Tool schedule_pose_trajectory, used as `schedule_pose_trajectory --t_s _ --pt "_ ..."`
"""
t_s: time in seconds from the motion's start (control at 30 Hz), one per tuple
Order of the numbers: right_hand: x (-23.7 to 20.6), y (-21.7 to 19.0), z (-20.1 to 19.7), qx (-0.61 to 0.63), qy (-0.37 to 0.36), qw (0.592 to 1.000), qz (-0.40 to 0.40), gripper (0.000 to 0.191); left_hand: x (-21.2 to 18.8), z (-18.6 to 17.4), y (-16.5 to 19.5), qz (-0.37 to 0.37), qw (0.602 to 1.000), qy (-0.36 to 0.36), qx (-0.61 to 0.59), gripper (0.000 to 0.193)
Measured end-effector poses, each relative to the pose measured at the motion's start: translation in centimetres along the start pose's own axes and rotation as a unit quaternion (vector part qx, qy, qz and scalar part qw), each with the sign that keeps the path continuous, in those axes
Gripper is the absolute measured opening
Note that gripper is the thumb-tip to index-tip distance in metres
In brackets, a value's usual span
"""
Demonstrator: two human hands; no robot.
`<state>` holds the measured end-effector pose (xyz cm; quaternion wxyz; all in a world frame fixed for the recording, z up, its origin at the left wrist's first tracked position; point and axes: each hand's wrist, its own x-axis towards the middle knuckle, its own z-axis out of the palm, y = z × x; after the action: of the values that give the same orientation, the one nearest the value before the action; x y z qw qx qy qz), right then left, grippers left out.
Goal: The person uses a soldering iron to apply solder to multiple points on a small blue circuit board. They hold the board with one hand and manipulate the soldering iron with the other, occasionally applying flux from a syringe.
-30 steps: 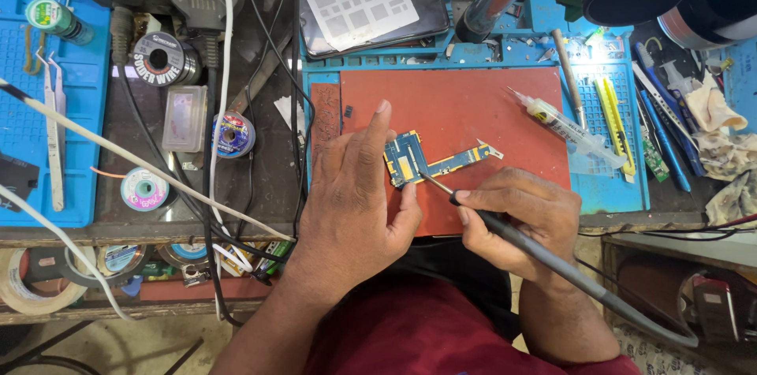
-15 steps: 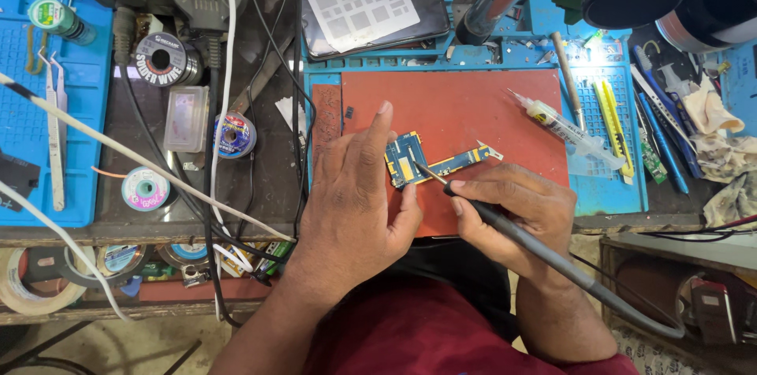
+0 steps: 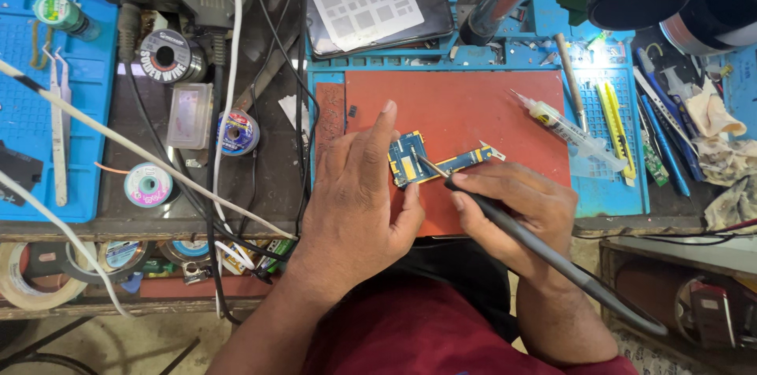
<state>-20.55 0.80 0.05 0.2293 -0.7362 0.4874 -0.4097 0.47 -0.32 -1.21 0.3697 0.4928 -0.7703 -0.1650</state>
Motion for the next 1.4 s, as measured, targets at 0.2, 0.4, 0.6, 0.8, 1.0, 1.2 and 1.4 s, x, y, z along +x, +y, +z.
schedule_pose_trajectory --t_s 0.2,0.4,0.6,0.8,1.0,1.2,1.4 --pt "0.0 0.1 0.2 0.004 0.011 1.0 0.003 0.022 0.0 0.0 0.1 -0.008 1.0 -0.006 0.001 0.089" --pt "0.0 0.1 0.3 -0.006 -0.004 0.999 -0.035 0.023 0.0 0.0 0.1 -0.011 1.0 -0.009 -0.001 0.089" --pt "0.1 0.0 0.2 0.026 -0.008 0.999 -0.04 0.021 0.1 -0.1 0.1 -0.001 1.0 -0.002 0.004 0.088" --pt "-0.2 0.4 0.2 0.002 -0.001 1.0 -0.016 0.019 0.0 0.0 0.0 -0.013 1.0 -0.012 0.001 0.088" --pt "-0.9 1.0 0.3 0.093 0.097 0.978 0.159 0.016 -0.1 0.3 -0.2 0.009 1.0 0.008 0.011 0.088" --pt "-0.8 1.2 0.2 0.058 0.049 0.991 0.106 0.022 -0.2 0.6 -0.2 -0.02 0.999 0.012 -0.026 0.098" --pt "-0.1 0.8 0.9 0.037 0.042 0.989 0.139 0.021 -0.2 0.5 -0.3 -0.023 0.999 0.006 -0.032 0.098"
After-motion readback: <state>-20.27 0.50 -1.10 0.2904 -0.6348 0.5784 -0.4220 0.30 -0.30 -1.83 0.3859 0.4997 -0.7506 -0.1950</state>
